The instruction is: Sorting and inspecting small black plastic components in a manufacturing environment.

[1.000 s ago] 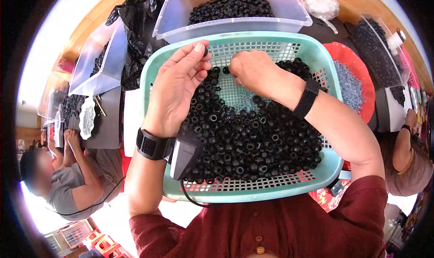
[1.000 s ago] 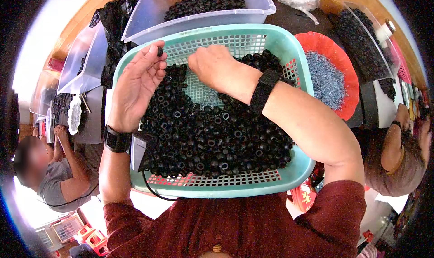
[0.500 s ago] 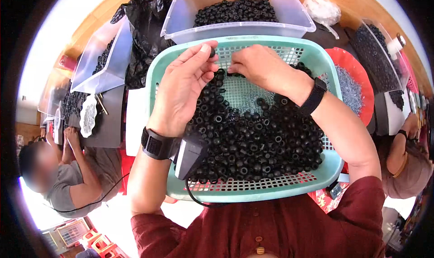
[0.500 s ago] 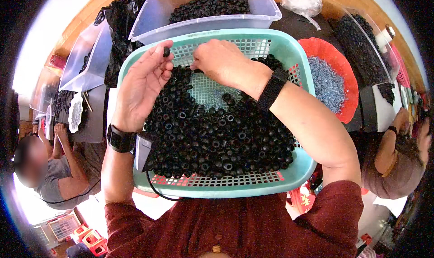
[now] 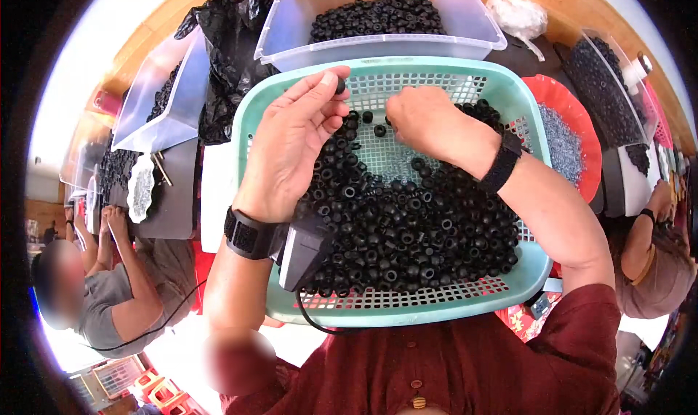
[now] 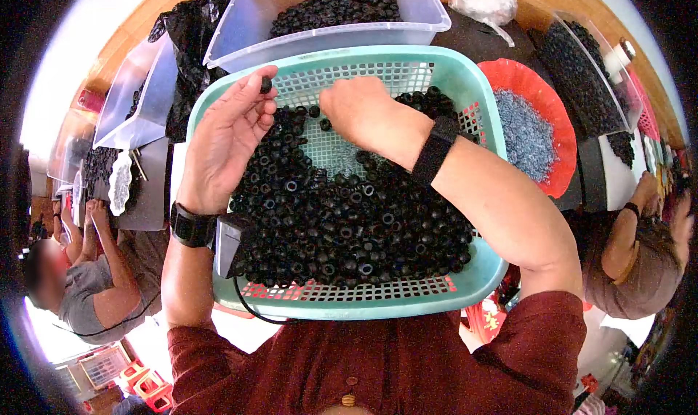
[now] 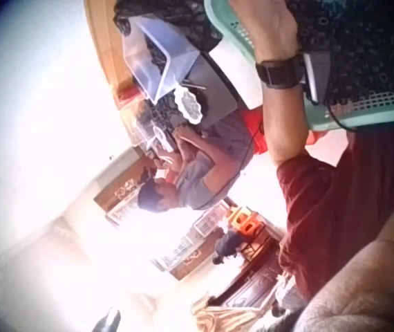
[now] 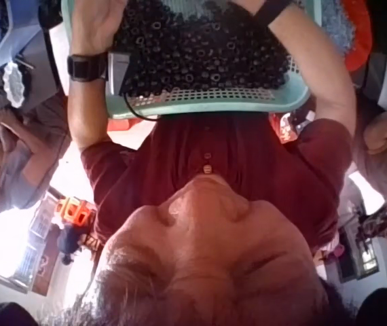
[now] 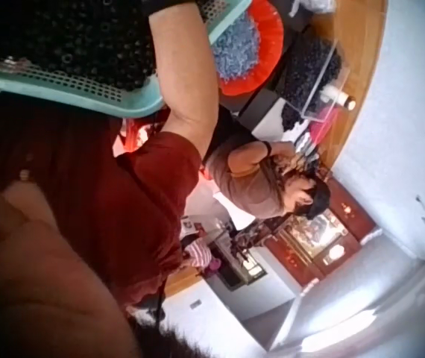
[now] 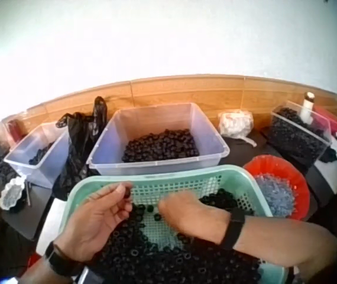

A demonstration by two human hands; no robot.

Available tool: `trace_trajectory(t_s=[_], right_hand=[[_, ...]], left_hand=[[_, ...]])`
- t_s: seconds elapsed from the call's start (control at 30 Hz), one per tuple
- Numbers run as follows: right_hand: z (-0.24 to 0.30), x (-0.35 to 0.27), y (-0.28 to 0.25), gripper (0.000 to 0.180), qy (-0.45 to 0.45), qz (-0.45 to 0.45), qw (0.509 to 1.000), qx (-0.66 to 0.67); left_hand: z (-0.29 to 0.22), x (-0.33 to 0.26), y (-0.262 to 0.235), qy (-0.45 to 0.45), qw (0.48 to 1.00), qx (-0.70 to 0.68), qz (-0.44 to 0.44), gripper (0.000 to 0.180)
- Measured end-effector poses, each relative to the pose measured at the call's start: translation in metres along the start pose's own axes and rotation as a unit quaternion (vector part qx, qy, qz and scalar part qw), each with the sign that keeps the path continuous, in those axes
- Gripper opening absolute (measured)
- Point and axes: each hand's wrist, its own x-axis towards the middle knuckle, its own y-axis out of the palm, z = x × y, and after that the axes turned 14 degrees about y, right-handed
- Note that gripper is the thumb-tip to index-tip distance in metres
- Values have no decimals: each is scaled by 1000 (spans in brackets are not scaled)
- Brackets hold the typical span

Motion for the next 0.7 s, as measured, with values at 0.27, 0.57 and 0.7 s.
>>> trace_trajectory(t_s=[0.27, 0.57, 0.7], right_hand=[[-11, 10, 2, 11, -8, -50, 983, 177], [-6, -2, -33, 10, -11, -171, 833, 527], [-4, -5, -39, 7, -19, -166, 844, 510]], left_hand=[[-1, 0, 5, 7, 1000, -17, 0, 28], [-3, -4, 13, 20, 1000, -11, -13, 28], [-2, -4, 14, 60, 998, -6, -36, 29]])
